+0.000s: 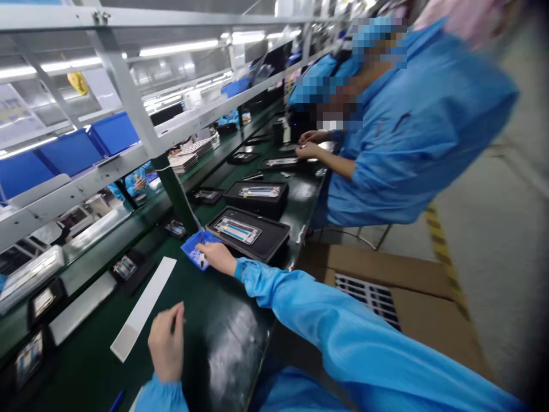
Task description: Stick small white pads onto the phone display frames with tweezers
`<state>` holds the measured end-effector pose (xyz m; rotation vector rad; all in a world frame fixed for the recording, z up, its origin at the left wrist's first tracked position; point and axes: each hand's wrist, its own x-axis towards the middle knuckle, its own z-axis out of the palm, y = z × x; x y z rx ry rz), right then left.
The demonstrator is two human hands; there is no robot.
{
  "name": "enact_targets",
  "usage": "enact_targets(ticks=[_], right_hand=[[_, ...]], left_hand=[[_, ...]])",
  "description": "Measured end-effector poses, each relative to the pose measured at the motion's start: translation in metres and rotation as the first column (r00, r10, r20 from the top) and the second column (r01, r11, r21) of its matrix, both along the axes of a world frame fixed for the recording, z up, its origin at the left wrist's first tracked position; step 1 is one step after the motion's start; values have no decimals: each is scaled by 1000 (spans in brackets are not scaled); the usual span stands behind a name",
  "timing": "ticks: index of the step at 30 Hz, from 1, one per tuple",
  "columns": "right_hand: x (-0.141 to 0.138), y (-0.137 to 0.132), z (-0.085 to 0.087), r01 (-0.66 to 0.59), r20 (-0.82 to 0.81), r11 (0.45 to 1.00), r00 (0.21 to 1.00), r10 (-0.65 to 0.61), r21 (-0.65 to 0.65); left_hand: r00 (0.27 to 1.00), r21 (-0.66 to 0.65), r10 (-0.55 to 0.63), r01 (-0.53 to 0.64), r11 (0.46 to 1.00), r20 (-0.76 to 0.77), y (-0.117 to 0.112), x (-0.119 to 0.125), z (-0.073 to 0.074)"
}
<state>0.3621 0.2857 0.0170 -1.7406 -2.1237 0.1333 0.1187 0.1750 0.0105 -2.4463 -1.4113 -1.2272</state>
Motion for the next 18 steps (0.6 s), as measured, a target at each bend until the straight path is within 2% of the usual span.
enact_targets(ticks=[2, 4, 6, 9, 12, 15, 17, 18], right_hand=[[0, -19, -5, -29, 1, 999, 1000, 29, -13], [-1, -40, -13, -47, -5, 998, 999, 46, -30], [-4, -60, -25, -30, -18, 998, 999, 29, -49], [-17, -82, -46, 27, -46, 996, 998, -31, -81], [-37, -91, -61, 14, -87, 995, 996, -23, -101], [-44, -101, -63, -38, -114, 992, 993, 25, -118], [-18, -114, -53, -28, -201, 999, 980, 19, -43], [8, -122, -44, 26, -291, 999, 957, -12, 44]], left_hand=[[998, -38, -57, 56, 998, -14, 37, 40, 15], [995, -168, -93, 86, 982, -33, 54, 70, 16], [989, -323, -136, 112, 940, -53, 54, 85, 2], [979, -457, -189, 133, 880, -78, 41, 82, -36], [976, -405, -160, 89, 910, -145, 33, 67, -70], [972, -239, -112, 61, 969, -205, 34, 59, -88], [973, -129, -107, 82, 988, -205, 37, 56, -93], [973, -82, -106, 91, 993, -203, 38, 56, -95]])
